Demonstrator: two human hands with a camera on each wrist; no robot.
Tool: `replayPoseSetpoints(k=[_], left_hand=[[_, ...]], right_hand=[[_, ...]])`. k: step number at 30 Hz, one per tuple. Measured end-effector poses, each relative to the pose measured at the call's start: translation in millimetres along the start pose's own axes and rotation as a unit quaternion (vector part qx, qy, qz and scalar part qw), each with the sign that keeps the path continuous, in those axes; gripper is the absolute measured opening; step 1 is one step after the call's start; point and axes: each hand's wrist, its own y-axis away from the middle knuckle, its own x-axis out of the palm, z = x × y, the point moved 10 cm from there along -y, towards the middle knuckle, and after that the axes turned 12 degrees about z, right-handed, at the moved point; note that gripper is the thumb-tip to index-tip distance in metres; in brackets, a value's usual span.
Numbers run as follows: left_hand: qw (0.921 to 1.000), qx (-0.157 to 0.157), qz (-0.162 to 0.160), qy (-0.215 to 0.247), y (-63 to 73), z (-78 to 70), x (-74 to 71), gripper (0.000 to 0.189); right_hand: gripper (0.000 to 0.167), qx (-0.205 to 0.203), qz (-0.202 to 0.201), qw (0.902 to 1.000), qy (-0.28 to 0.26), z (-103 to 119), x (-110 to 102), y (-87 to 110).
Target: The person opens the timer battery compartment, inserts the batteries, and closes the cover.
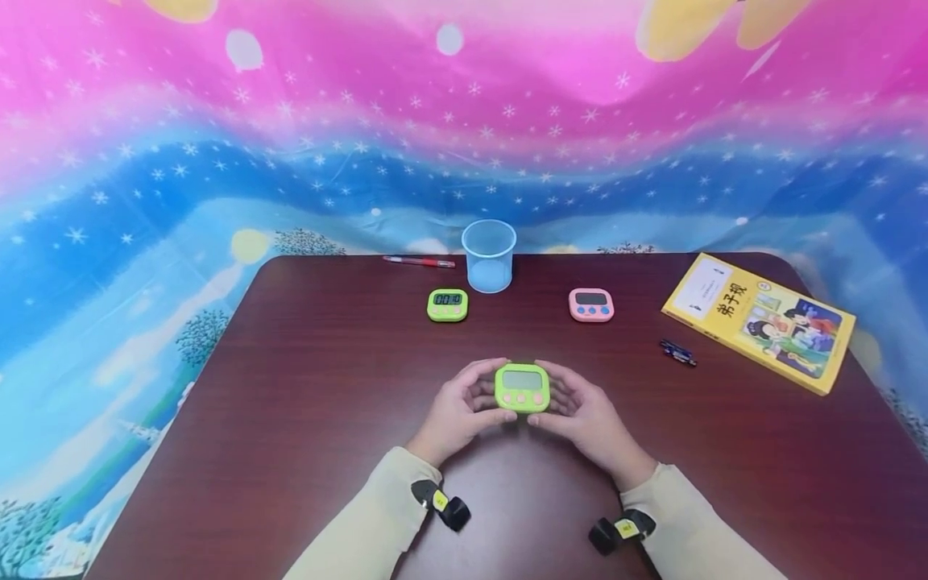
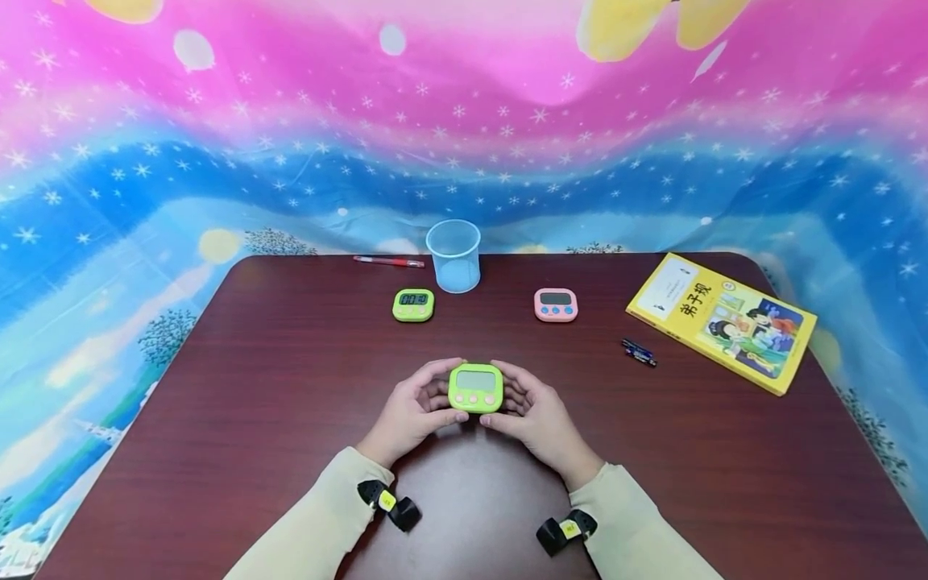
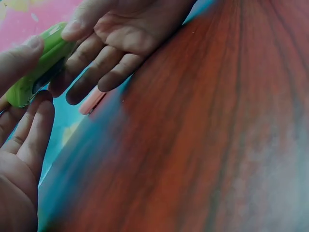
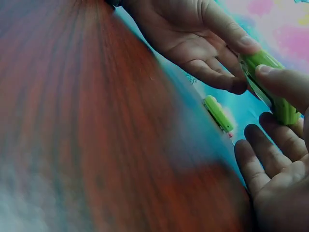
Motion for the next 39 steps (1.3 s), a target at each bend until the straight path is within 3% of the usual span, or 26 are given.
replayPoseSetpoints(k=[8,18,24,28,39], left_hand=[[0.9967,-0.039,0.006,-0.07,-0.9,9.1,2.8,0.072],[0.9891,-0.02,0.044,-0.139,-4.4,3.9,15.8,0.072],[0.9839,-0.034,0.054,-0.167,-4.1,4.0,18.9,0.069],[0.9839,-0.04,0.055,-0.165,-3.7,4.2,19.0,0.069],[0.9882,-0.008,0.061,-0.14,-3.1,-1.4,23.0,0.069]], right_hand=[[0.078,-0.011,-0.018,0.9998,-0.005,0,-4,2.2],[0.067,-0.036,-0.022,0.9989,0.021,10,3,4.7],[0.065,-0.036,-0.017,0.9975,0.059,16,8,4.4],[0.067,-0.031,-0.019,0.9976,0.059,16,9,4.3],[0.07,-0.024,0.002,0.9958,0.089,14,11,1.4]])
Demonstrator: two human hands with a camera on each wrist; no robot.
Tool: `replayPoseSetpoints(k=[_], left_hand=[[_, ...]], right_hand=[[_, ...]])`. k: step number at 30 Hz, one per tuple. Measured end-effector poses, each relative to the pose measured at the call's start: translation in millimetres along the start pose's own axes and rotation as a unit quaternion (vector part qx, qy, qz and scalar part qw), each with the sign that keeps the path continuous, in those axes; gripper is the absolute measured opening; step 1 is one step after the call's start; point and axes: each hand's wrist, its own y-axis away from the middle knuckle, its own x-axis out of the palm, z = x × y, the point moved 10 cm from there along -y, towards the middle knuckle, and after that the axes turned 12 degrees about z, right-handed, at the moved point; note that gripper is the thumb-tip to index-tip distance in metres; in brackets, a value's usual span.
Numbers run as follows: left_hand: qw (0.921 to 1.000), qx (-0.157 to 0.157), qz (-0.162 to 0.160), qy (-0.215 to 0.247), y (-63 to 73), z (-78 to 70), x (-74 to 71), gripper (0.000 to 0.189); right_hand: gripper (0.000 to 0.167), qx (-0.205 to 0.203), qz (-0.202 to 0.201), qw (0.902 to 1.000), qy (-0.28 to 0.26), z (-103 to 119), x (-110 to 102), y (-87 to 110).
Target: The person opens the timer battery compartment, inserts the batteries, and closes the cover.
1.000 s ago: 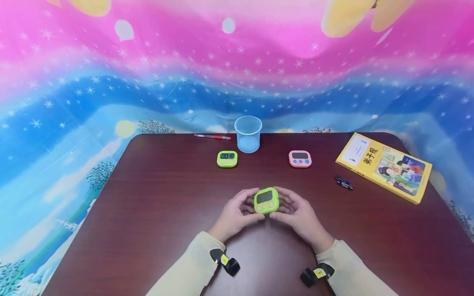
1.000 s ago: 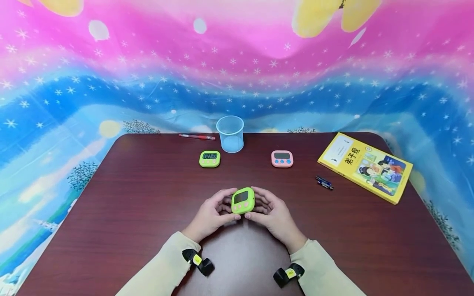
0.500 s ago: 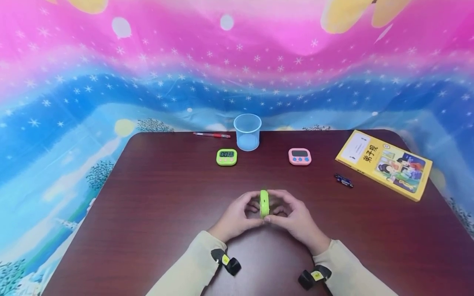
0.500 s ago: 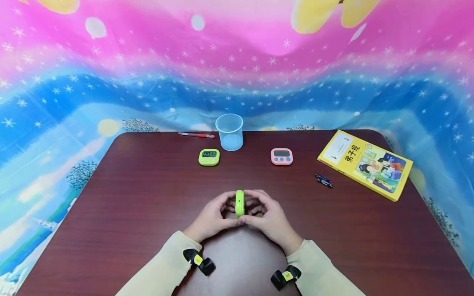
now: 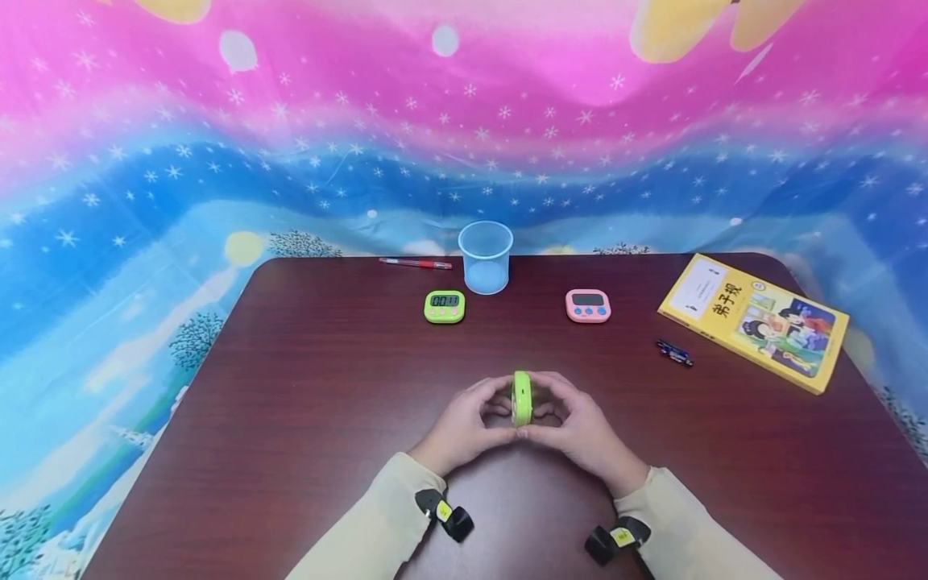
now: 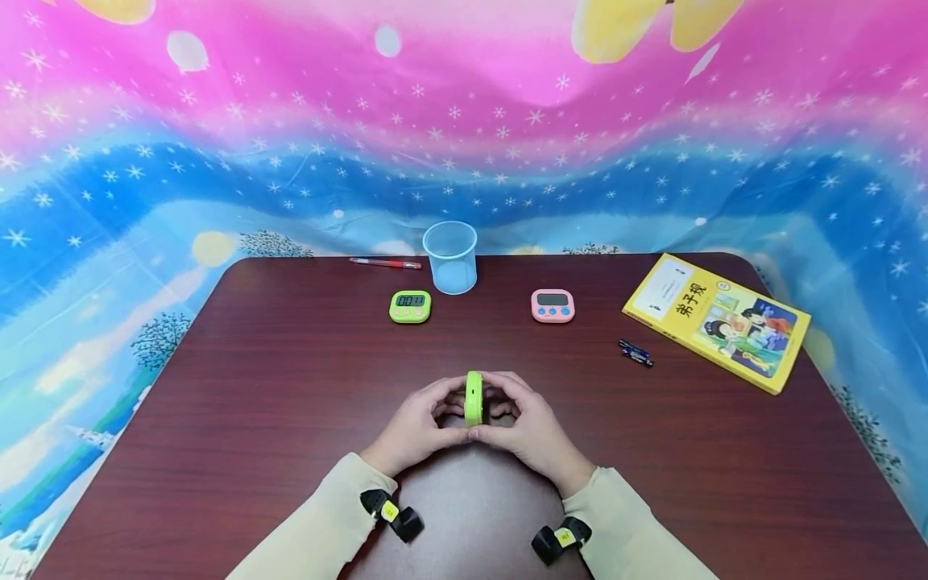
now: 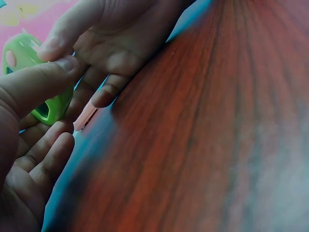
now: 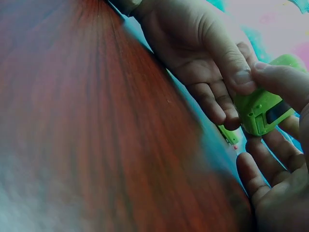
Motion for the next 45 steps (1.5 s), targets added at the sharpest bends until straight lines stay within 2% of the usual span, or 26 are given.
replayPoseSetpoints(k=[7,11,16,22,28,32,37,45], left_hand=[[0.9993,-0.011,0.02,0.031,-1.1,-1.4,4.1,0.069],[0.9975,-0.003,0.04,0.058,-1.2,-4.8,2.8,0.075],[0.9941,0.005,0.057,0.092,-0.1,-11.5,-2.2,0.073],[0.9977,-0.001,0.041,0.053,0.0,-21.2,-11.0,0.077],[0.9991,-0.015,0.034,0.021,-1.7,-25.2,-11.7,0.074],[0.9996,-0.006,0.024,0.009,-1.4,-30.3,-13.7,0.069],[0.9999,0.01,0.005,0.012,-0.4,-34.8,-19.3,0.066],[0.999,0.01,-0.009,0.041,1.0,-39.2,-25.2,0.065]], right_hand=[[0.067,-0.015,-0.003,0.9998,-0.015,2,-1,2.2],[0.067,-0.014,-0.004,0.9995,-0.029,3,-2,2.6],[0.068,-0.014,-0.006,0.999,-0.043,2,-1,1.7],[0.066,-0.014,-0.002,0.9987,-0.05,1,1,0.2],[0.063,-0.012,0.003,0.9993,-0.037,0,2,0.3],[0.063,-0.018,0.002,0.9997,-0.019,2,2,0.8],[0.07,-0.012,0.003,0.9999,0.003,2,2,1.3],[0.073,0.026,0.013,0.9991,0.031,-1,4,1.2]])
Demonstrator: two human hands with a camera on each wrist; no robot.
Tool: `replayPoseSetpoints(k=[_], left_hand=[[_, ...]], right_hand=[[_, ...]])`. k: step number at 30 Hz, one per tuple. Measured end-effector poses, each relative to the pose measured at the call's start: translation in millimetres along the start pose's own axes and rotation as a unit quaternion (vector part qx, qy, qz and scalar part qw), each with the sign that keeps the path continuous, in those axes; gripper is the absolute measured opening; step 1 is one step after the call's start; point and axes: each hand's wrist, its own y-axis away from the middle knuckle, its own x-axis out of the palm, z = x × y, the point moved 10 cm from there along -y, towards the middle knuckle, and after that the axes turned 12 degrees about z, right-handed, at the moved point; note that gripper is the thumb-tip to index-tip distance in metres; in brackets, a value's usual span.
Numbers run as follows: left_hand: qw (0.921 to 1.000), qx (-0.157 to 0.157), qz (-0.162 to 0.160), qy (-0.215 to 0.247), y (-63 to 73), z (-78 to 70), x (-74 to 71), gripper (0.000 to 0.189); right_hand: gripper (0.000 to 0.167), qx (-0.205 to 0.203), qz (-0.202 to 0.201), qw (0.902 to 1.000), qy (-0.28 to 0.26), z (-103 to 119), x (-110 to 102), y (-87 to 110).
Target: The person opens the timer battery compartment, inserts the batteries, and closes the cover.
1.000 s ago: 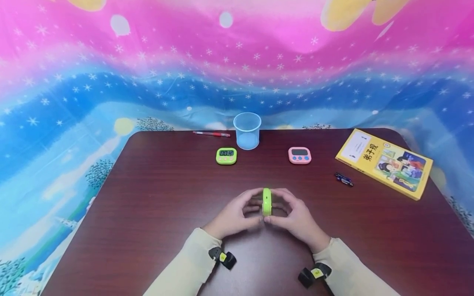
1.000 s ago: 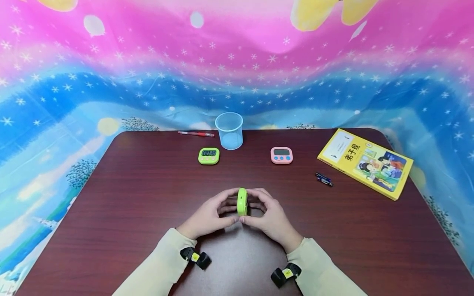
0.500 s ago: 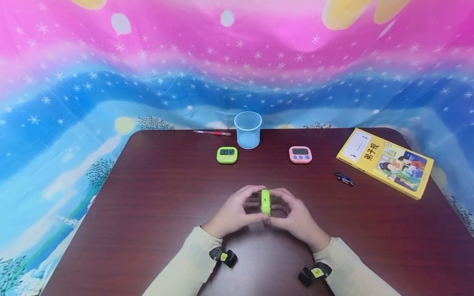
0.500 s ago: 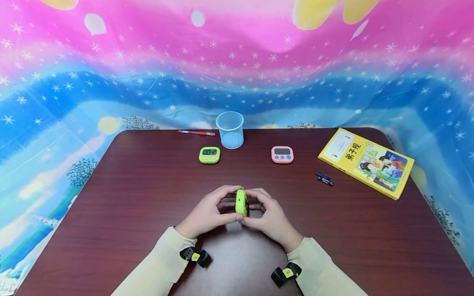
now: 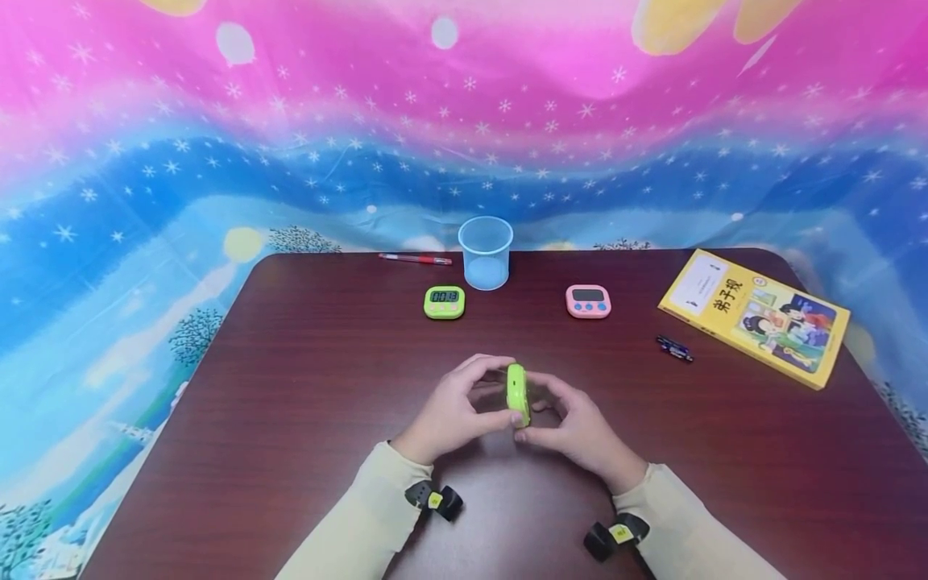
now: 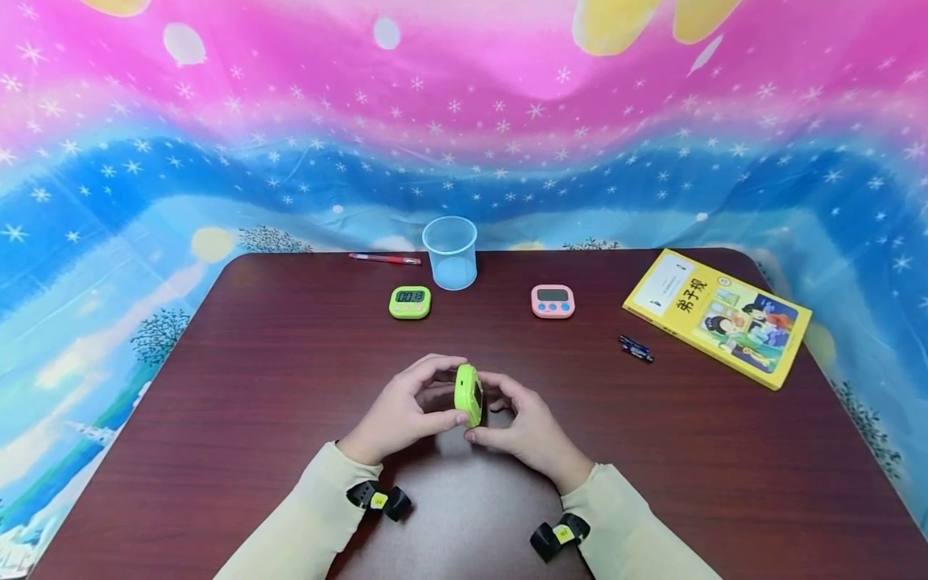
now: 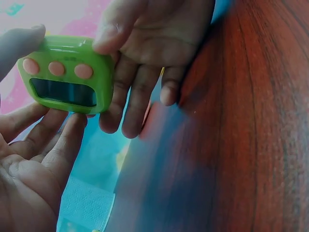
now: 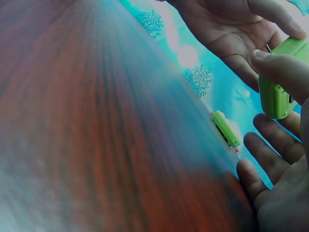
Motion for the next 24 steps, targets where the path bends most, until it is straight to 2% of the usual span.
replayPoseSetpoints(k=[9,13,19,24], left_hand=[[0.9992,0.022,-0.002,0.032,0.9,-0.5,-3.1,0.067],[0.9991,0.028,0.005,0.033,1.9,-2.0,-6.1,0.069],[0.9998,-0.002,0.017,0.006,3.7,1.4,-10.4,0.07],[0.9992,-0.032,0.019,-0.011,5.0,9.2,-12.5,0.07]], right_hand=[[0.07,-0.015,-0.005,0.9995,-0.028,2,-4,1.2],[0.07,-0.014,0.0,0.9993,-0.034,5,-8,2.1],[0.071,-0.019,-0.006,0.9997,-0.016,12,-17,3.9],[0.073,-0.004,-0.016,0.9999,0.0,15,-24,5.6]])
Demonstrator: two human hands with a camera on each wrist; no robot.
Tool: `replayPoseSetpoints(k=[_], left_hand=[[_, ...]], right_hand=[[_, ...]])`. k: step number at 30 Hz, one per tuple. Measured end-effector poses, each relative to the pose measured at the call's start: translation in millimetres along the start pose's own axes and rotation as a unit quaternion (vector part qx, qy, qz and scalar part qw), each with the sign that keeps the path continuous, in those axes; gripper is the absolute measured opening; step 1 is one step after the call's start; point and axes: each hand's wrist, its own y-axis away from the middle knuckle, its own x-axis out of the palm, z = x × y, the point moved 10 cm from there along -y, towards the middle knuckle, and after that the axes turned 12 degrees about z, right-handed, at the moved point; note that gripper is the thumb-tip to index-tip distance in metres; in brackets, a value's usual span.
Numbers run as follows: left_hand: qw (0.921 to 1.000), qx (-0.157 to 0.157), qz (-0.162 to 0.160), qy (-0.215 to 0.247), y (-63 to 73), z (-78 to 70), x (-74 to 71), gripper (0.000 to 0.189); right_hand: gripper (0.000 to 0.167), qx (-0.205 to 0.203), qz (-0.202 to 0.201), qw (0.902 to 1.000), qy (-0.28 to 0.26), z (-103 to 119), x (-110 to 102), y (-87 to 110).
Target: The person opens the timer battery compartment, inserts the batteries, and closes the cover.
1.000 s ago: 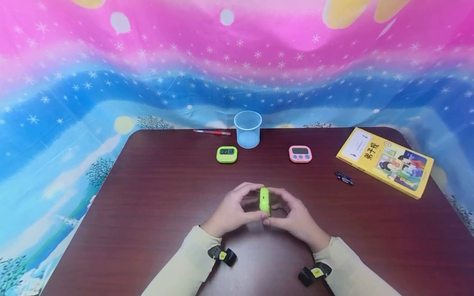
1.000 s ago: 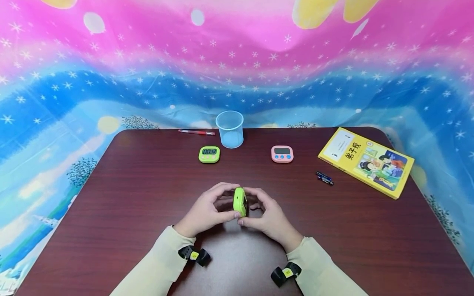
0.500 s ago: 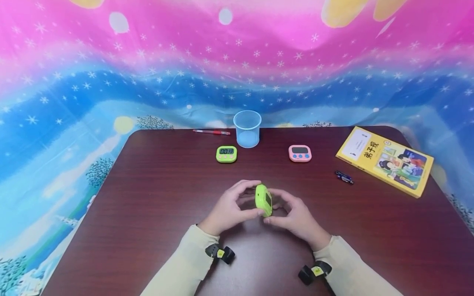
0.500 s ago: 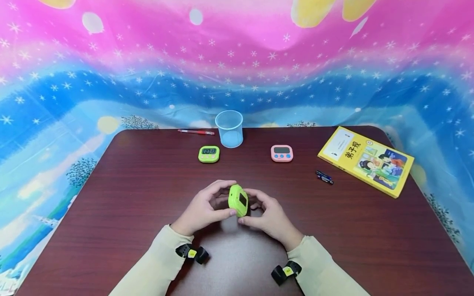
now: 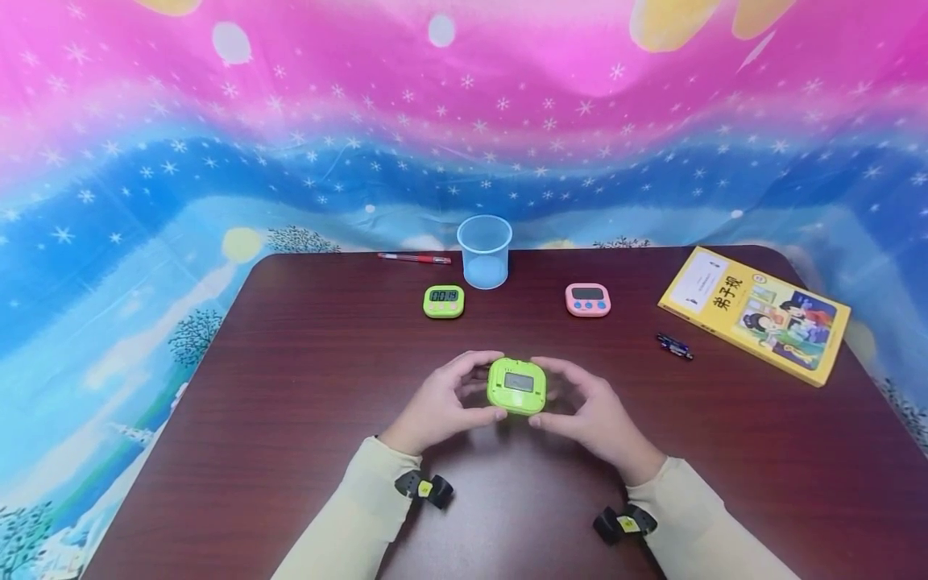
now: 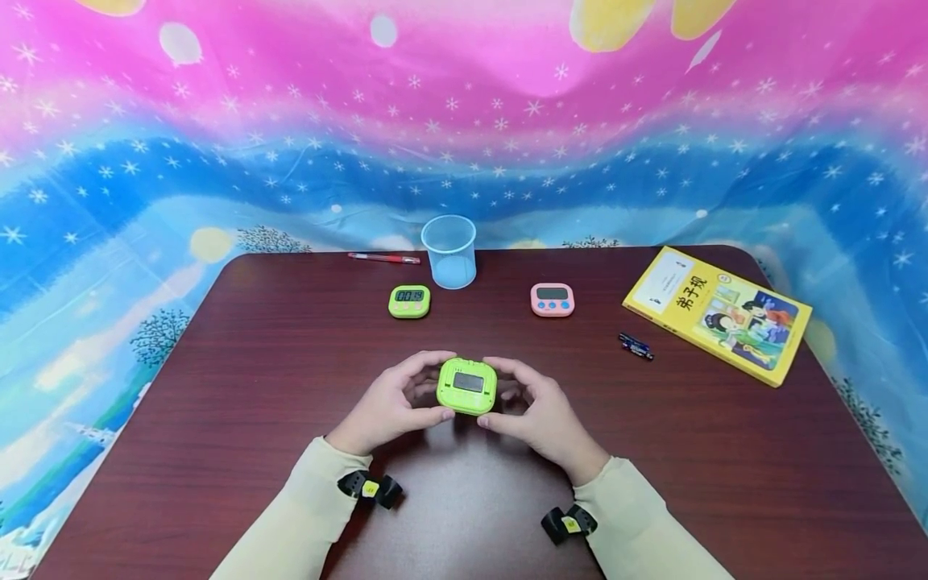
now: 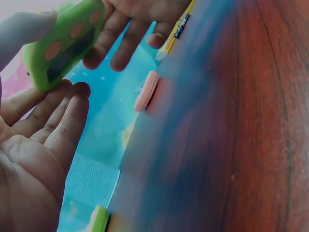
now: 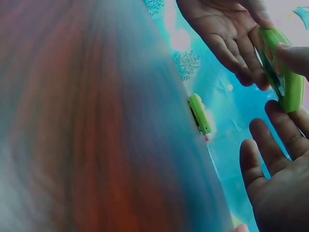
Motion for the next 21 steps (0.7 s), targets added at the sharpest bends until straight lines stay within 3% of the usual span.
replayPoseSetpoints(k=[7,13,17,21], left_hand=[[0.9999,-0.008,-0.008,-0.001,-1.1,6.7,1.3,0.069],[0.9993,0.007,-0.035,0.01,-0.1,5.6,1.1,0.071],[0.9973,0.021,-0.064,0.03,0.5,2.6,-0.6,0.07],[0.9935,0.027,-0.103,0.042,1.8,-1.3,-2.6,0.069]], right_hand=[[0.072,-0.002,-0.001,0.9999,-0.013,3.1,-3.2,1.1],[0.074,-0.013,0.002,0.9969,-0.077,3.2,-1.5,0.4],[0.071,-0.033,-0.01,0.9888,-0.145,5.3,-1.3,-1.0],[0.06,-0.056,-0.047,0.9716,-0.225,8.7,-4.5,-0.1]])
